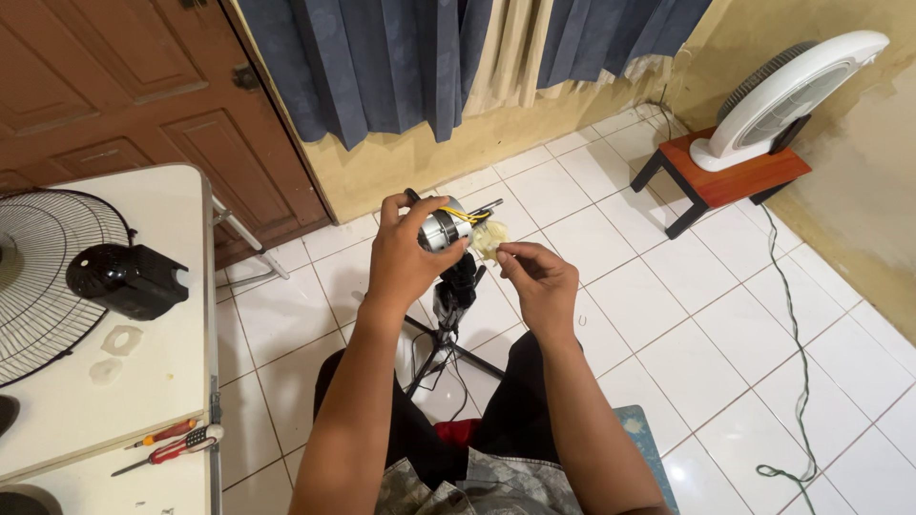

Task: The person works on a disassembled fan motor mounted on a stand, manipulating wires and components with hands and a screwdriver. They adjust connections and tighten parts of the motor housing while seated in a room with tiled flooring and a table holding fan parts.

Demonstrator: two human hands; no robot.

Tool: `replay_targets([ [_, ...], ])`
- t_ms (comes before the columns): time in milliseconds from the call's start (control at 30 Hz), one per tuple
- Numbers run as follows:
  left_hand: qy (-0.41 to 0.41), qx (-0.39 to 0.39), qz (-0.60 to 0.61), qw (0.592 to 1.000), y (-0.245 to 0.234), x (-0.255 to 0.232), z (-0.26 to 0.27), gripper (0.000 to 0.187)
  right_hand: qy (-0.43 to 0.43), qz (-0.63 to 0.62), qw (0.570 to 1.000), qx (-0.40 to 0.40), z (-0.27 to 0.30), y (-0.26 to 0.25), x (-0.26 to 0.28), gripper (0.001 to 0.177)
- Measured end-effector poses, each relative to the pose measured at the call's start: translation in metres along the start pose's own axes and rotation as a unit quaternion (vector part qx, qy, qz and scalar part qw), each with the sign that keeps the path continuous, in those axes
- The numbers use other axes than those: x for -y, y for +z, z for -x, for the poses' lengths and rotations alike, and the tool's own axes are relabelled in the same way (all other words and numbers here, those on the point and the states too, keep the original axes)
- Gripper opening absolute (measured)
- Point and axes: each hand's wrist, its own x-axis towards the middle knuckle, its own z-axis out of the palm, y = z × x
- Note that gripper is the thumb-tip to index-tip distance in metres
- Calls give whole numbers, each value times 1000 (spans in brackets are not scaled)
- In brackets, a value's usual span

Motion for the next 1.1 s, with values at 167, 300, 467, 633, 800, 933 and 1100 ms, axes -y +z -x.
replay_targets([
  [167, -29, 29, -5, 999, -14, -11, 8, 59, -100, 125, 987, 8, 0, -1, 26, 14],
  [300, -48, 55, -37, 997, -23, -19, 9, 61, -82, 155, 984, 35, -5, 2, 39, 14],
  [467, -56, 70, -32, 995, -26, -26, 15, 60, -15, 149, 988, 47, -9, 6, 45, 18],
  [633, -52, 73, -40, 995, -29, -26, 17, 62, -1, 181, 981, 65, -13, 10, 51, 16],
  [800, -49, 80, -38, 995, -31, -25, 18, 63, -1, 221, 972, 75, -11, 22, 59, 17],
  [933, -20, 56, -30, 998, -31, -20, 21, 61, -68, 283, 954, 72, -7, 29, 62, 18],
  [1100, -4, 52, -49, 997, -26, -18, 15, 61, -89, 287, 952, 62, -8, 37, 61, 17],
])
